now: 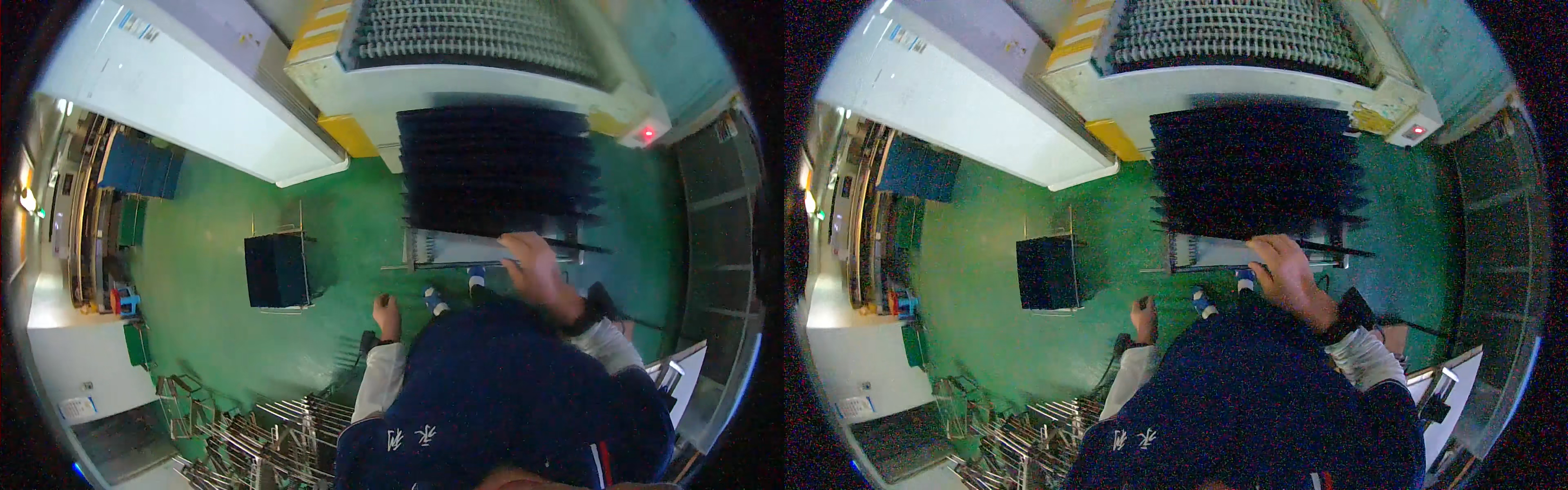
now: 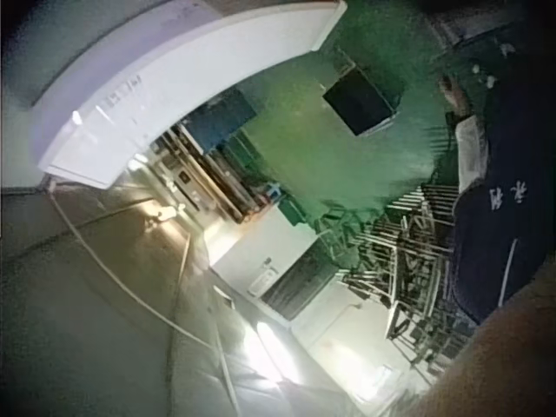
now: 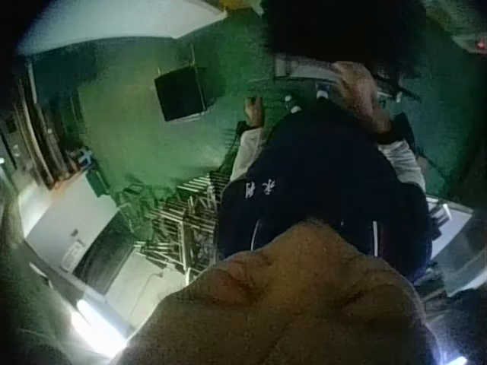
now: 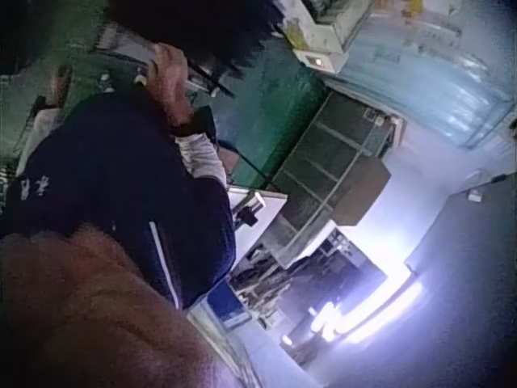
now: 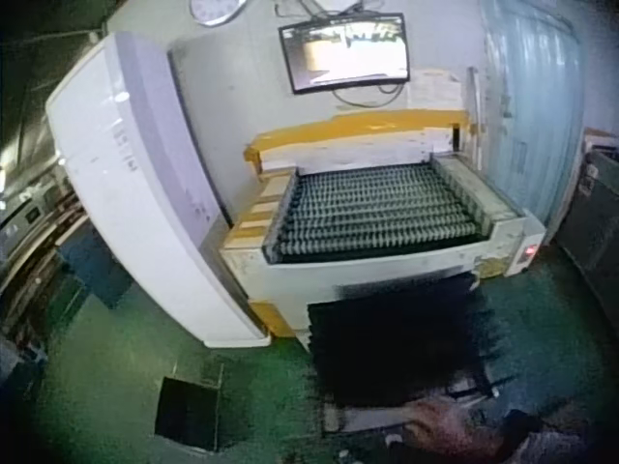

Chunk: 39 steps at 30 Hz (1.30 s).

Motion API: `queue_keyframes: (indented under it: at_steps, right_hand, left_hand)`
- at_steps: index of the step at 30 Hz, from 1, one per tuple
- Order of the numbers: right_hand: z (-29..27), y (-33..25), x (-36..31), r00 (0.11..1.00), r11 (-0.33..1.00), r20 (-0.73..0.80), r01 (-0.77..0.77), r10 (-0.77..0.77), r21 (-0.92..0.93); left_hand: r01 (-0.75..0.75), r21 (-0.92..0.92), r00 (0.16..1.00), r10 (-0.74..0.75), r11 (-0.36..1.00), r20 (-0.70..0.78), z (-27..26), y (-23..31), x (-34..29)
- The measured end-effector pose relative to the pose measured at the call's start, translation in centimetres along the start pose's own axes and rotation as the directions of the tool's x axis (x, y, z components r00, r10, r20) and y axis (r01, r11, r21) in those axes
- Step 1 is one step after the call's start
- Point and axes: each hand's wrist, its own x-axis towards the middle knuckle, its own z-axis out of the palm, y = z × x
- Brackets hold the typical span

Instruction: The recorder loads green and blue material sheets into a fabrication machine and moves storage racks.

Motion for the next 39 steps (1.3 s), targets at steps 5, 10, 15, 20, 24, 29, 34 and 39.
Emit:
queue_keyframes:
  at_steps: [5, 10, 15, 20, 24, 29, 34, 39]
  right_hand:
    - [0.7, -0.3, 0.8, 0.998, 0.995, 0.020, -0.056, 0.058, -0.086]
    - [1.8, -0.7, 1.2, 1.000, 0.994, 0.016, -0.022, 0.024, -0.104]
    - [2.9, -0.2, 1.4, 0.994, 0.995, 0.092, -0.059, 0.067, -0.086]
    - [4.8, 1.2, -0.7, 0.985, 0.966, 0.052, -0.151, 0.166, -0.211]
    - [5.2, 4.1, -0.9, 0.896, 0.859, 0.209, -0.273, 0.391, -0.433]
    - [5.1, 3.9, -0.1, 0.881, 0.836, 0.242, -0.253, 0.408, -0.487]
    - [2.4, 2.2, 1.6, 0.925, 0.849, 0.191, -0.200, 0.328, -0.489]
    - [-6.2, -4.2, 5.4, 0.979, 0.883, 0.070, -0.139, 0.190, -0.448]
  left_hand:
    - [0.189, 0.043, 0.981, -0.186, 0.981, -0.056, -3.1, -3.4, -3.4]
    - [0.309, -0.003, 0.947, -0.308, 0.951, -0.091, -4.0, -7.0, -5.0]
    - [0.268, -0.007, 0.953, -0.266, 0.963, -0.147, -3.5, -10.0, -4.9]
    - [0.272, 0.005, 0.954, -0.269, 0.962, -0.134, -3.9, -9.3, -4.1]
    - [0.346, -0.181, 0.925, -0.368, 0.920, -0.099, -3.8, -9.4, -3.7]
    - [0.319, -0.036, 0.945, -0.321, 0.947, -0.065, -5.5, -7.8, -3.3]
    - [0.387, -0.044, 0.922, -0.386, 0.921, 0.029, -4.5, -10.0, -2.0]
    - [0.323, -0.068, 0.946, -0.320, 0.944, 0.043, -4.7, -11.1, -1.3]
